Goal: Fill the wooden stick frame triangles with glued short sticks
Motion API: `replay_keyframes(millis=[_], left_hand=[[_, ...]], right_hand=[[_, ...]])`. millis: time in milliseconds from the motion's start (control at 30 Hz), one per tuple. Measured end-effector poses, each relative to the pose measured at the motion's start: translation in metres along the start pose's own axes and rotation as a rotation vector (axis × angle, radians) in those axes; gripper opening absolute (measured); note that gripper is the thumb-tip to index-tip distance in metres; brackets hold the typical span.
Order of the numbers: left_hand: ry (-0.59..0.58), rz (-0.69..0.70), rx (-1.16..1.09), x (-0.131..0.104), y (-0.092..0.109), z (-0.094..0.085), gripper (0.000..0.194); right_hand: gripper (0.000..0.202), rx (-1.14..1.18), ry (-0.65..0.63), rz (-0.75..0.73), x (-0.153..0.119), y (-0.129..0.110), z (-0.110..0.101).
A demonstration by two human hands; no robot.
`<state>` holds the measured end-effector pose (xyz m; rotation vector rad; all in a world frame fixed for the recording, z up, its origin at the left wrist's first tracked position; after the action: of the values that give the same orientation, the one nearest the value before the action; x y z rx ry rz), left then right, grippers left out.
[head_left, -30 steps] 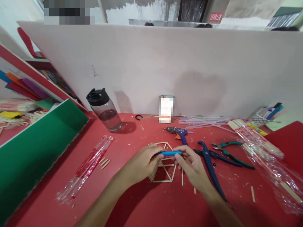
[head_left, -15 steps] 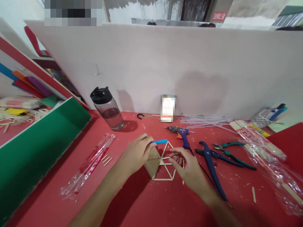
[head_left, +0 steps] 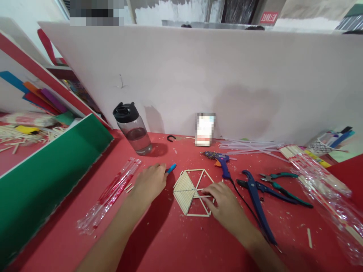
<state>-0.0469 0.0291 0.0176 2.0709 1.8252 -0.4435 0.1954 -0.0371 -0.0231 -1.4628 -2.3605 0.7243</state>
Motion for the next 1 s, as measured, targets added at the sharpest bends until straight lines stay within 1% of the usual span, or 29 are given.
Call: replay_keyframes(millis=[100, 167, 233, 300, 333, 400, 500, 567, 667, 833, 1000], left_hand=[[0.044, 0.012, -0.008, -0.001, 0.002, -0.003, 0.018], [0.054, 0.079, -0.079, -0.004, 0.007, -0.005, 0.016], [0.003, 0.234, -0.21, -0.007, 0.016, -0.004, 0.013], [-0.096, 0.436, -0.34, -0.011, 0.027, 0.001, 0.011], [-0.145, 0.5, -0.381, -0.012, 0.031, 0.005, 0.011], [-0.191, 0.548, -0.404, -0.013, 0.037, 0.013, 0.012], [-0.215, 0.538, -0.436, -0.011, 0.039, 0.022, 0.016], [-0.213, 0.525, -0.461, -0.01, 0.039, 0.025, 0.016], [-0.189, 0.505, -0.473, -0.009, 0.04, 0.027, 0.013], [-0.186, 0.45, -0.481, -0.007, 0.046, 0.029, 0.009], [-0.164, 0.385, -0.473, -0.007, 0.051, 0.031, 0.011]], right_hand=[[0.007, -0.018, -0.022, 0.001, 0.001, -0.001, -0.001], [0.007, -0.037, -0.031, -0.002, 0.001, 0.0, 0.0], [0.007, -0.047, -0.037, -0.008, 0.001, 0.0, 0.0], [0.006, -0.06, -0.042, -0.018, 0.001, 0.0, 0.001], [0.006, -0.071, -0.043, -0.021, 0.001, 0.001, 0.001], [0.006, -0.091, -0.041, -0.028, 0.001, 0.001, 0.001], [0.008, -0.1, -0.046, -0.041, 0.0, 0.002, 0.002], [0.01, -0.108, -0.052, -0.056, -0.001, 0.002, 0.002], [0.014, -0.144, -0.059, -0.073, -0.001, 0.002, 0.002], [0.022, -0.204, -0.073, -0.086, -0.001, 0.003, 0.003], [0.018, -0.181, -0.049, -0.085, 0.0, 0.004, 0.004]])
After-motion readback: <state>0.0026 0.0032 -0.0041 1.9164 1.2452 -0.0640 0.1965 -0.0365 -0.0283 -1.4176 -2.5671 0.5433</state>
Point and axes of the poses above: each hand's wrist, its own x-axis towards the middle knuckle, its own z-axis out of the palm, y = z × x, the point moved 1 cm from there along x, towards the middle knuckle, and after that the axes turned 12 degrees about -y, right-handed, at the moved point
